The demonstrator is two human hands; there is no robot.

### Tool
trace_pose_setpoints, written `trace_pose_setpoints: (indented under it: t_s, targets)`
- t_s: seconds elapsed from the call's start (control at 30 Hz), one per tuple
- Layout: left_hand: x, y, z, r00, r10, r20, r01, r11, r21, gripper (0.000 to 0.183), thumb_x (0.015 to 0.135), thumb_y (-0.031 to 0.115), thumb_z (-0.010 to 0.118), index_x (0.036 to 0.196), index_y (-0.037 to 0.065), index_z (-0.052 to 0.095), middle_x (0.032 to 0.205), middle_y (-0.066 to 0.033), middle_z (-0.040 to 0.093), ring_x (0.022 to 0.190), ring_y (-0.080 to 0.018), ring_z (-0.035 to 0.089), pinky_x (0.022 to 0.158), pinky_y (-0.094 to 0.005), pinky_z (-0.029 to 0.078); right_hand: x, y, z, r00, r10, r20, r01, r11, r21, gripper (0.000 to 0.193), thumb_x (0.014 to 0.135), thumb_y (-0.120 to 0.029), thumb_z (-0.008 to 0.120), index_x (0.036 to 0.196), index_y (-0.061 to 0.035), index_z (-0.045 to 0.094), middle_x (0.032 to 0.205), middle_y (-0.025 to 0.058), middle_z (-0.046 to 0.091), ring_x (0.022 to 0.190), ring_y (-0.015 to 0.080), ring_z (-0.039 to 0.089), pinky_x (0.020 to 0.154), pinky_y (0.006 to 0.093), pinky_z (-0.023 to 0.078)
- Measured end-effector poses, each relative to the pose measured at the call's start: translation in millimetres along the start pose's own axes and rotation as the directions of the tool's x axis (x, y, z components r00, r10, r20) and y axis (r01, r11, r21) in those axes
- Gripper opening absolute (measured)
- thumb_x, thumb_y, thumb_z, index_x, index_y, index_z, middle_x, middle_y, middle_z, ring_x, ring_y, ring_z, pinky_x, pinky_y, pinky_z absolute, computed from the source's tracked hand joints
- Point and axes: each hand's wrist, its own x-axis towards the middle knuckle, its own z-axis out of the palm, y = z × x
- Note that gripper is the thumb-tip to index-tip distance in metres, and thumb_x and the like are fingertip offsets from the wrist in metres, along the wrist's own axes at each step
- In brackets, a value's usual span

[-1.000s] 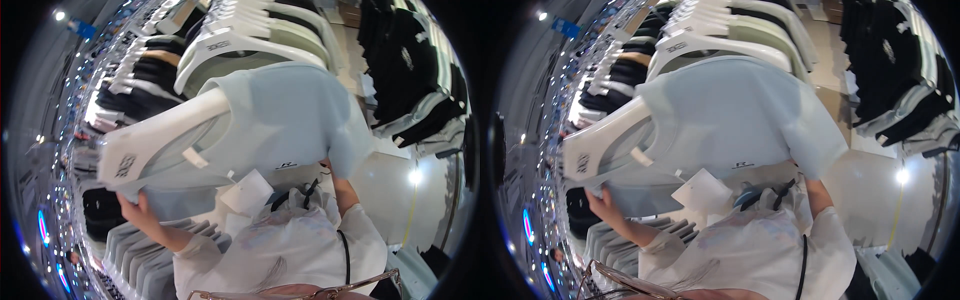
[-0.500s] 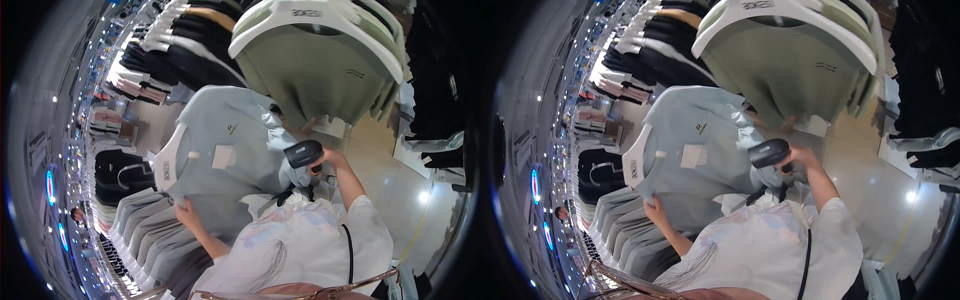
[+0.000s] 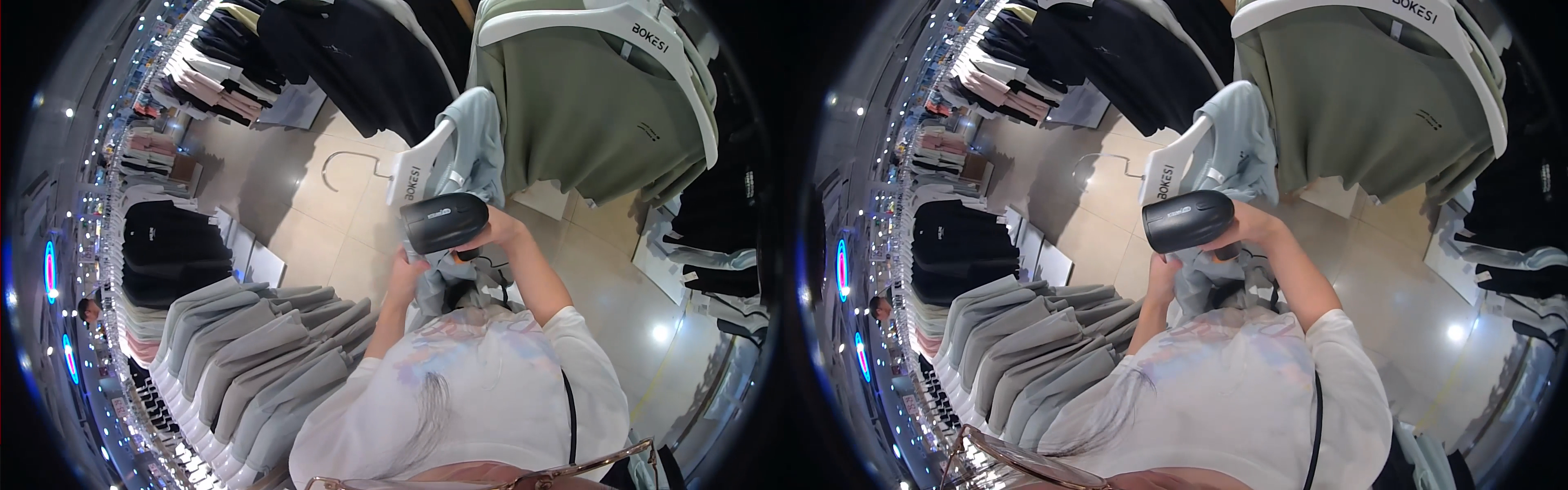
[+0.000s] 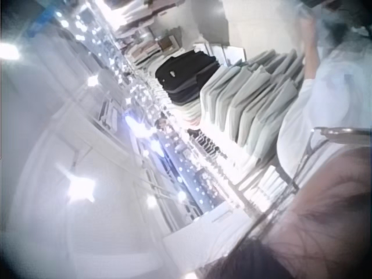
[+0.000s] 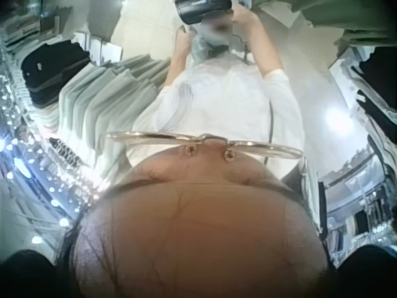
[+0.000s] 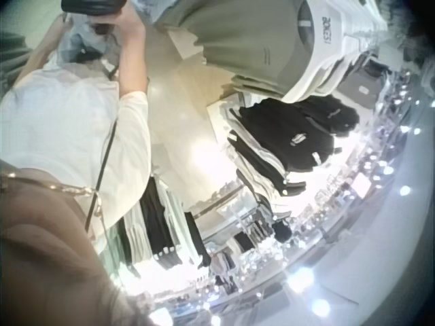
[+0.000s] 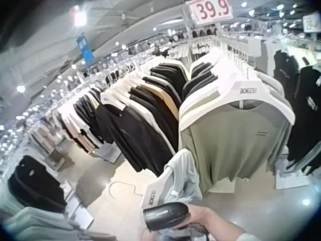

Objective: The person scans the barcodes on price tags of various t-shirts using a handheld scanner, handling items one at a time on their hangers or after removing them briefly to reach the tag.

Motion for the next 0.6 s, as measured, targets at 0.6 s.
trace_pose_setpoints:
  t_s: [0.6]
  targets:
    - [41.1,-3.6,-41.3,0.987,-0.105,-0.119,0.137,0.941,0.310,0.040,0.069,0.016,0.069,0.100,-0.003,0.054,0.090,-0.0082,0.061,0.079,-0.0144,0.056,0.072,-0.0275,0.045,-115.6,-1.0,41.2,0.769,0.070,-0.635,-0.552,0.574,-0.605,0.046,0.062,-0.003,0.067,0.106,-0.0035,0.056,0.094,0.0122,0.063,0.087,0.0234,0.060,0.077,0.0314,0.046]
